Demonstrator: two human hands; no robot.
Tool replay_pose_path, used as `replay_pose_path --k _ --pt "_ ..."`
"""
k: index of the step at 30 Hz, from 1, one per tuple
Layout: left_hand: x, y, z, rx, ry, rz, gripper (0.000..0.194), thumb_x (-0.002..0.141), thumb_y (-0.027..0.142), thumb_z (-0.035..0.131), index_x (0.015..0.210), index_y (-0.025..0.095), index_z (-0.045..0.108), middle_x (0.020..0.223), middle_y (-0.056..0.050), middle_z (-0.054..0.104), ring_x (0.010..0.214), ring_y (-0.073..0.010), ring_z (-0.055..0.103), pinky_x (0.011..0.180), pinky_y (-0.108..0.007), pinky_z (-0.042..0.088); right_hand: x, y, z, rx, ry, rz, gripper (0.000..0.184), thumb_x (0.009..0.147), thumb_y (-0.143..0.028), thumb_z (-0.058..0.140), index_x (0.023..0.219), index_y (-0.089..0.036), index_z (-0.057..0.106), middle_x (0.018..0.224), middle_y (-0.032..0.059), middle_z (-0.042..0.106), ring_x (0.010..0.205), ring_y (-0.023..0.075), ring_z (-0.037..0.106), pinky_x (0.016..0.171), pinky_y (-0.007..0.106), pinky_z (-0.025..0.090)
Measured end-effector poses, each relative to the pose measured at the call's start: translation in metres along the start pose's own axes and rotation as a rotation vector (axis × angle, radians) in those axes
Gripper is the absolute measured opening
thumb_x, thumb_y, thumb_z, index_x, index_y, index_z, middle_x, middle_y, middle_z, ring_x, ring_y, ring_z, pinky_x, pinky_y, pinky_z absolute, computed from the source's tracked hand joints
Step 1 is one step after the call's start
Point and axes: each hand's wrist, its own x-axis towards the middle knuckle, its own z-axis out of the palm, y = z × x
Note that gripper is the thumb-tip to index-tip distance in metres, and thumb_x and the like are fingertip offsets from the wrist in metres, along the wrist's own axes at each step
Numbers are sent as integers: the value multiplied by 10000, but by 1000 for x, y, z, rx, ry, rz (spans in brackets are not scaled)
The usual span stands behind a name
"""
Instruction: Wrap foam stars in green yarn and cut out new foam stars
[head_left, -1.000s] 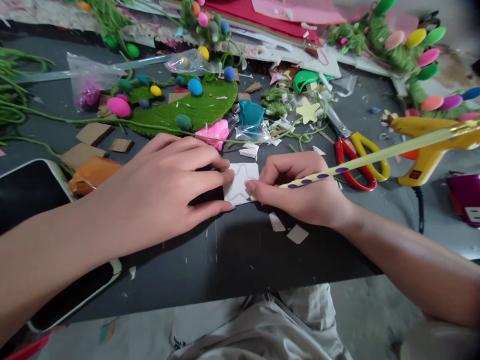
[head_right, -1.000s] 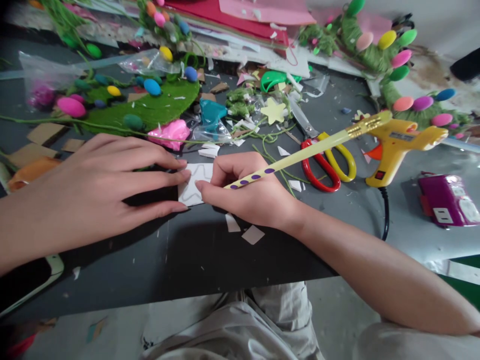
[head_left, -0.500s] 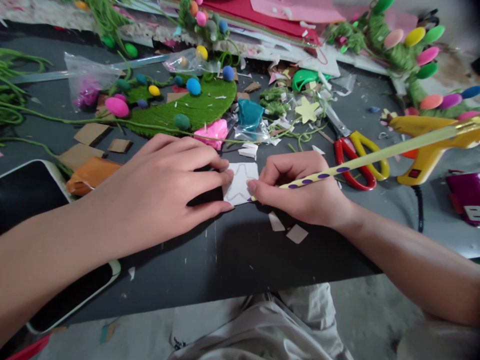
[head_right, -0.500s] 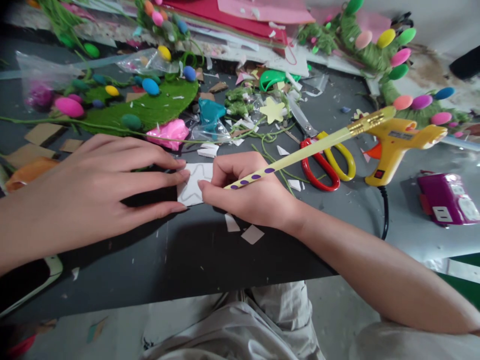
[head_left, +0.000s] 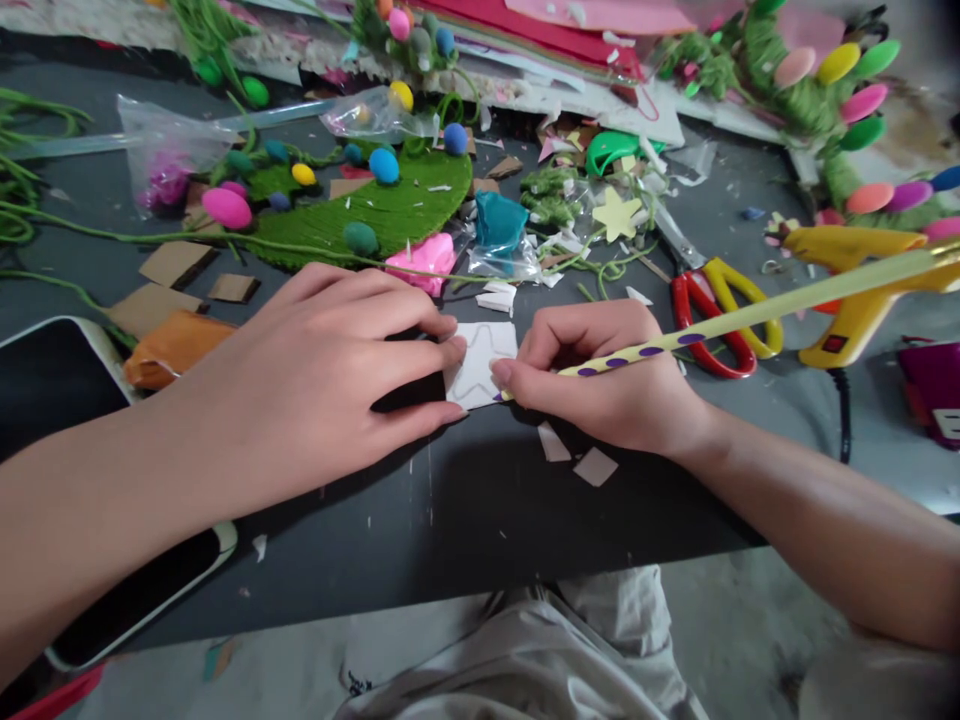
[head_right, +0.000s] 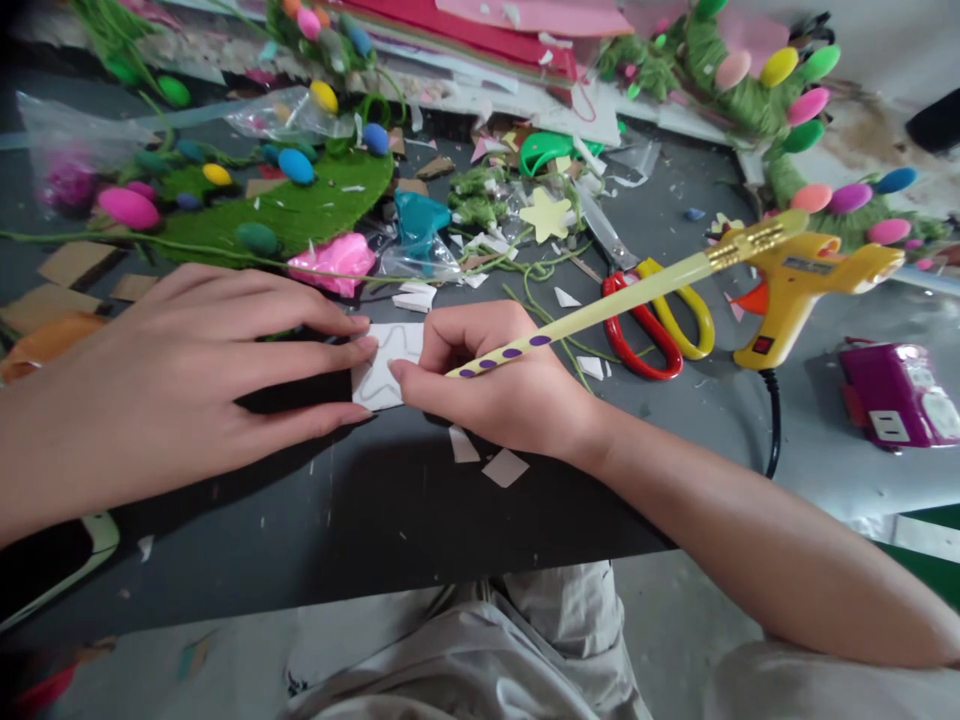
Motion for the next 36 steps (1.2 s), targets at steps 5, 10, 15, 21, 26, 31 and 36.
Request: replay_pose_path --k 5,10,15,21,26,31,36 --pt "0 1 0 -2 4 3 298 1079 425 530 1101 270 784 1302 -43 753 1271 -318 662 1025 -511 478 0 0 -2 -72 17 -7 398 839 -227 878 586 -218 571 596 -23 611 554 111 468 479 288 330" --pt "-2 1 1 22 1 3 291 1096 407 519 1130 264 771 1308 -33 744 1291 -308 651 1015 -487 472 0 1 -2 -38 72 -5 398 848 -253 885 578 -224 593 610 -4 657 561 130 531 495 297 387" --pt "-2 0 1 28 24 33 289 1083 439 526 1090 276 764 1293 -53 758 1272 -317 668 966 -507 484 0 0 1 11 36 20 377 838 -284 901 598 -225 616 622 -5 673 564 131 547 484 288 391" --pt "0 2 -1 6 -3 -5 303 1099 410 511 1091 253 769 1294 -41 751 1278 -302 658 1018 -478 449 -1 -1 1 -13 0 -4 359 843 -194 870 606 -210 601 609 -24 632 550 103 491 478 278 347" --pt "-2 -1 6 -19 74 22 353 1097 496 494 1081 278 771 1246 -8 747 1252 -287 663 1038 -446 442 -1 0 -2 -59 17 -36 378 848 -153 833 584 -209 568 587 -31 602 538 98 459 485 277 336" --pt "-3 -3 11 -52 119 37 317 1078 497 552 1084 271 775 1212 -12 741 1223 -288 672 1050 -440 436 1 3 -1 -35 86 -46 370 850 -156 834 577 -218 592 599 -17 657 545 119 544 492 274 389" --pt "-2 -2 9 -90 104 20 294 1067 495 579 1065 275 773 1232 -12 744 1236 -305 665 1063 -461 430 -1 1 1 -15 41 -37 348 849 -191 853 601 -216 610 612 -16 663 546 116 529 475 269 376"
